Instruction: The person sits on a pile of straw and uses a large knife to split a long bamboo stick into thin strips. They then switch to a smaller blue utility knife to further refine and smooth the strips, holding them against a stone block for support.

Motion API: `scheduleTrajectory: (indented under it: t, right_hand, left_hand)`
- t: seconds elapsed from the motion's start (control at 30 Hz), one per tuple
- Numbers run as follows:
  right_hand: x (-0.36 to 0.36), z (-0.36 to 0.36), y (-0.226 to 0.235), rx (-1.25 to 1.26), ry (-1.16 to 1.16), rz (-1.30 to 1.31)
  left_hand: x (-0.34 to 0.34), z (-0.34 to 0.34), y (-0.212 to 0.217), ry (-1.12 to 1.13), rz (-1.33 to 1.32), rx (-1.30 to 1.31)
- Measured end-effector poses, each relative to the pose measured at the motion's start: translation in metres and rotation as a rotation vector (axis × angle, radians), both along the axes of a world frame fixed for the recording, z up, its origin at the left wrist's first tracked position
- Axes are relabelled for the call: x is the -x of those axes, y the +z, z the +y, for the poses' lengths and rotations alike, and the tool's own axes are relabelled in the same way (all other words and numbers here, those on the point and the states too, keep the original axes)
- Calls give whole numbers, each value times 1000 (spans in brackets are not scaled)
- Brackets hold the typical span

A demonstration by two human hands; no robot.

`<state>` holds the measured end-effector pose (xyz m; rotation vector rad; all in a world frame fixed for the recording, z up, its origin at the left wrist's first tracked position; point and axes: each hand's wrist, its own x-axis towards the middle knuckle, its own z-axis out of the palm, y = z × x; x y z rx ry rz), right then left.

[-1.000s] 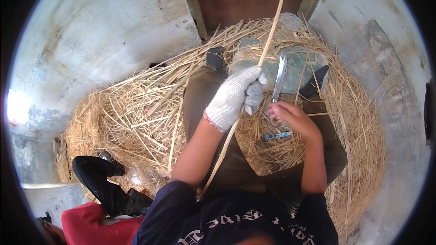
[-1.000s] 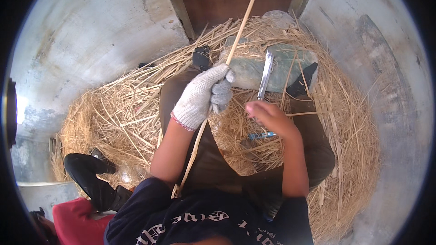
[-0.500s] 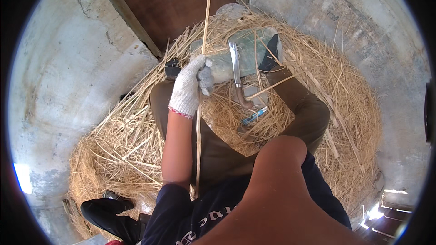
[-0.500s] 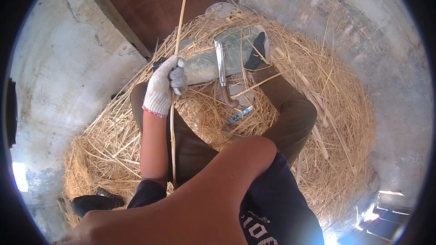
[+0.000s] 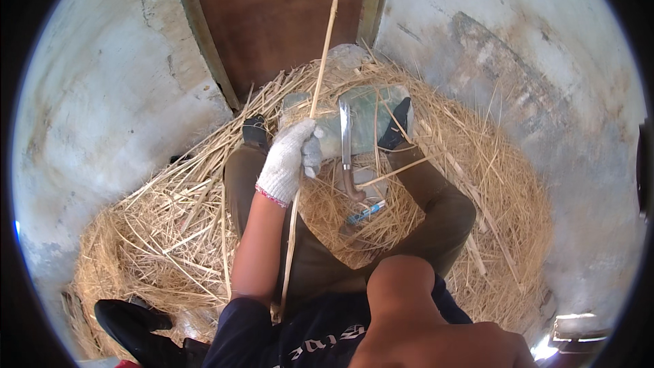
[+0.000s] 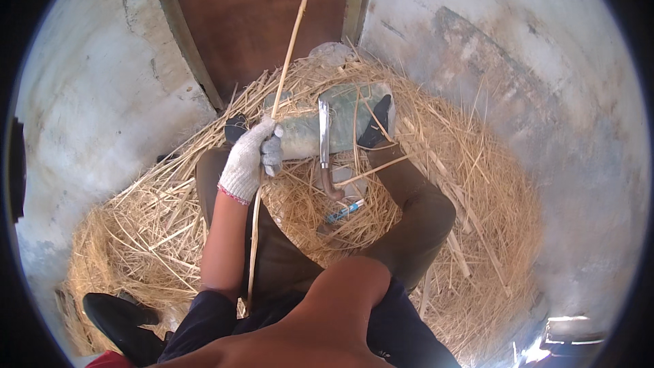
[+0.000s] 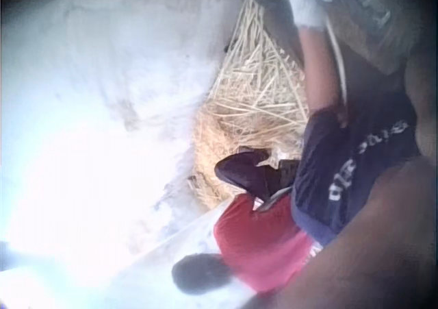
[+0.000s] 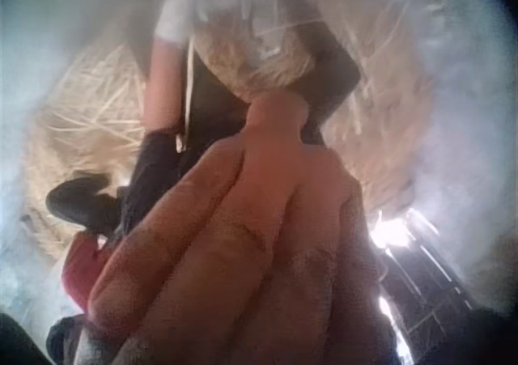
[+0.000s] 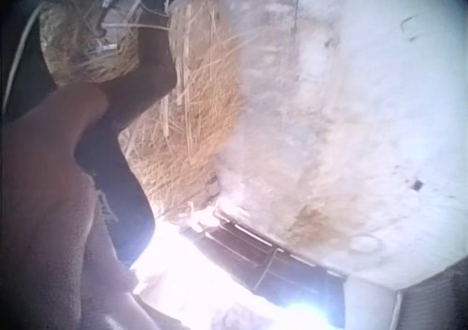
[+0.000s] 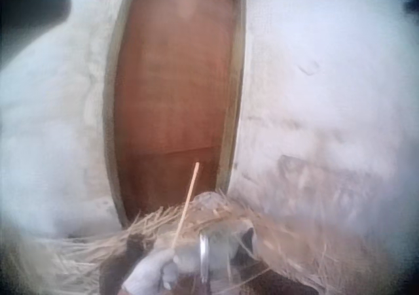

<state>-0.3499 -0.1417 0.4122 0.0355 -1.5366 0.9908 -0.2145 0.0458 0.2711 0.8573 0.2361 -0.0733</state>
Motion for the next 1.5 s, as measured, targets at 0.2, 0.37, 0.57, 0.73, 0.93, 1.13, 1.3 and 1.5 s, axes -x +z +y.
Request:
scheduleTrajectory:
  t: [0.2,0.37,0.57,0.73,0.93,1.13,1.3,1.5]
  right_hand:
    - [-2,-5,2,35,31,4]
    - [-5,-13,1,72,6,-6]
    - [-23,-23,7,58,-37,-16]
    - [-34,-2,-5,74,-29,-3]
    - [-53,9,8,58,-13,-18]
    - [-54,2,-2,71,-42,-90]
    - [-58,-21,-2,50,-83,-93]
    - [-81,-48,-18,116,-134,-40]
  left_hand:
    - [2,-6,3,19,-8,-146]
    - [1,-20,8,42,-31,-181]
    - [-5,-21,8,52,-4,-184]
    - [0,-8,9,91,-25,-315]
    - [-17,4,47,134,-114,-312]
    - [-1,-13,15,43,-47,-262]
    - [6,-25,13,39,-36,-194]
    - [8,-9,12,54,-54,-244]
